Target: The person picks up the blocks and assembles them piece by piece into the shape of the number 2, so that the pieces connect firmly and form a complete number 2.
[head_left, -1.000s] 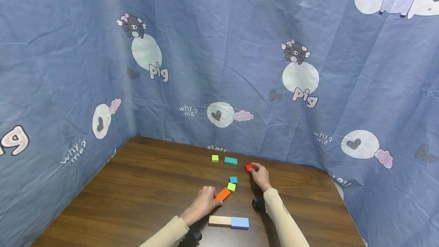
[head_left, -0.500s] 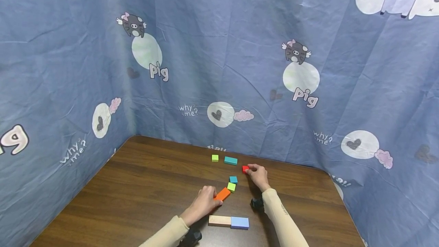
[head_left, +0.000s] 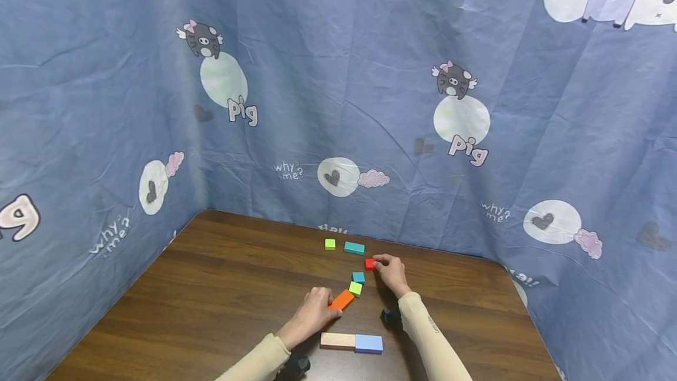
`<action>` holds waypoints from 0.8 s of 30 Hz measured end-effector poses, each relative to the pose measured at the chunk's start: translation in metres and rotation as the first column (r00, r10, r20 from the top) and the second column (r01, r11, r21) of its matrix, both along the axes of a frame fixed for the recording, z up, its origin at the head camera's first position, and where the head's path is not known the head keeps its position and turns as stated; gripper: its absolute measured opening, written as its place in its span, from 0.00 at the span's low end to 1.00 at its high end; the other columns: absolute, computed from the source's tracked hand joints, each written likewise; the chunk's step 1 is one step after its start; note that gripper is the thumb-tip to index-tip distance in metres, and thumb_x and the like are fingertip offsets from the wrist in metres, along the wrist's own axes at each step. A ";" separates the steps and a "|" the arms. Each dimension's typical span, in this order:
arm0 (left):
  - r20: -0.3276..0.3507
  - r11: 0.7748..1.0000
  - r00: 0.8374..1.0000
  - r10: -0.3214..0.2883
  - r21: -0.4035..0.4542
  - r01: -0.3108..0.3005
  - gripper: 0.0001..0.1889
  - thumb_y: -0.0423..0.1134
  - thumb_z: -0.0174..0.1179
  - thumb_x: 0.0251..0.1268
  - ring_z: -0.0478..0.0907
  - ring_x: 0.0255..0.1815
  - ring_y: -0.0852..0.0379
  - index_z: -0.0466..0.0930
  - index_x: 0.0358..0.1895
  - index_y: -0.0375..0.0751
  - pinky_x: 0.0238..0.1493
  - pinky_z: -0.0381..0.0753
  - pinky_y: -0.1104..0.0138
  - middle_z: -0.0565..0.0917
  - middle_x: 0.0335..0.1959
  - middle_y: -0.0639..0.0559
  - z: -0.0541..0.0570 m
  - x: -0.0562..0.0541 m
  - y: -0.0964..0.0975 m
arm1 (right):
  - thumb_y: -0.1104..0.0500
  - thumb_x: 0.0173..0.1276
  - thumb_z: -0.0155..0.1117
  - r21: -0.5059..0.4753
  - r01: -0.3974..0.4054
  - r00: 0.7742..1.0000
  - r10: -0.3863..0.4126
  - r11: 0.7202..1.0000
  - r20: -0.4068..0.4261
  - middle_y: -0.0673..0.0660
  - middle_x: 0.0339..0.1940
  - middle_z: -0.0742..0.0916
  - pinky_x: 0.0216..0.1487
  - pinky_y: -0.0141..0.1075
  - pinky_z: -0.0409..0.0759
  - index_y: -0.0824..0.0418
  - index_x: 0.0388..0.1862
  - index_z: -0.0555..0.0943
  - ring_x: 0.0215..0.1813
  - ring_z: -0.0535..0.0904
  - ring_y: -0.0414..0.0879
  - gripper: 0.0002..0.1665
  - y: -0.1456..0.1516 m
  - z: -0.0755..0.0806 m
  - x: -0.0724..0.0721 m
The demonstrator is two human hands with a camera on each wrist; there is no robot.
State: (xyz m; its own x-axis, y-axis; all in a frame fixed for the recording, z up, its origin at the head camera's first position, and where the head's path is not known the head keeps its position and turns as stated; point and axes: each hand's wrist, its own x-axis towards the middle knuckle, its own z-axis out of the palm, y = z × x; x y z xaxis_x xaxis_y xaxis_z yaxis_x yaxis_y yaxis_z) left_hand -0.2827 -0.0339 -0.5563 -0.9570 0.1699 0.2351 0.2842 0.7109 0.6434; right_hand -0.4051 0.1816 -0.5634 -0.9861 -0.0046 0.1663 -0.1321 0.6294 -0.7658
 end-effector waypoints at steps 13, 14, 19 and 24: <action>0.004 1.000 1.000 0.006 -0.004 -0.006 0.14 0.36 0.75 0.43 0.63 0.20 0.62 0.76 0.22 0.36 0.22 0.64 0.71 0.73 0.19 0.54 0.001 0.001 -0.001 | 0.62 0.63 0.66 -0.003 0.001 1.000 -0.001 1.000 0.010 0.59 0.39 0.88 0.46 0.42 0.77 0.63 0.44 0.85 0.43 0.81 0.48 0.10 -0.012 -0.001 0.000; -0.001 1.000 1.000 0.006 -0.007 -0.006 0.14 0.36 0.75 0.43 0.63 0.20 0.62 0.76 0.22 0.36 0.21 0.64 0.71 0.73 0.19 0.54 0.000 0.001 -0.001 | 0.62 0.63 0.66 -0.001 0.000 1.000 0.000 1.000 0.009 0.58 0.39 0.88 0.45 0.42 0.77 0.63 0.43 0.85 0.43 0.81 0.48 0.10 -0.013 -0.001 0.000; -0.010 1.000 1.000 0.006 -0.010 -0.006 0.15 0.36 0.75 0.43 0.62 0.20 0.62 0.75 0.22 0.37 0.20 0.62 0.71 0.70 0.19 0.56 0.000 0.001 -0.001 | 0.60 0.63 0.67 -0.001 -0.010 1.000 0.010 1.000 0.016 0.57 0.40 0.88 0.45 0.41 0.76 0.61 0.40 0.86 0.44 0.80 0.48 0.08 -0.015 -0.002 0.000; -0.014 1.000 1.000 0.011 -0.009 -0.011 0.15 0.36 0.76 0.42 0.61 0.19 0.62 0.74 0.21 0.37 0.20 0.62 0.71 0.69 0.18 0.56 0.000 0.001 0.000 | 0.60 0.62 0.67 0.012 -0.025 1.000 0.024 1.000 0.006 0.57 0.40 0.88 0.44 0.41 0.76 0.61 0.39 0.87 0.44 0.80 0.49 0.08 -0.017 0.000 0.002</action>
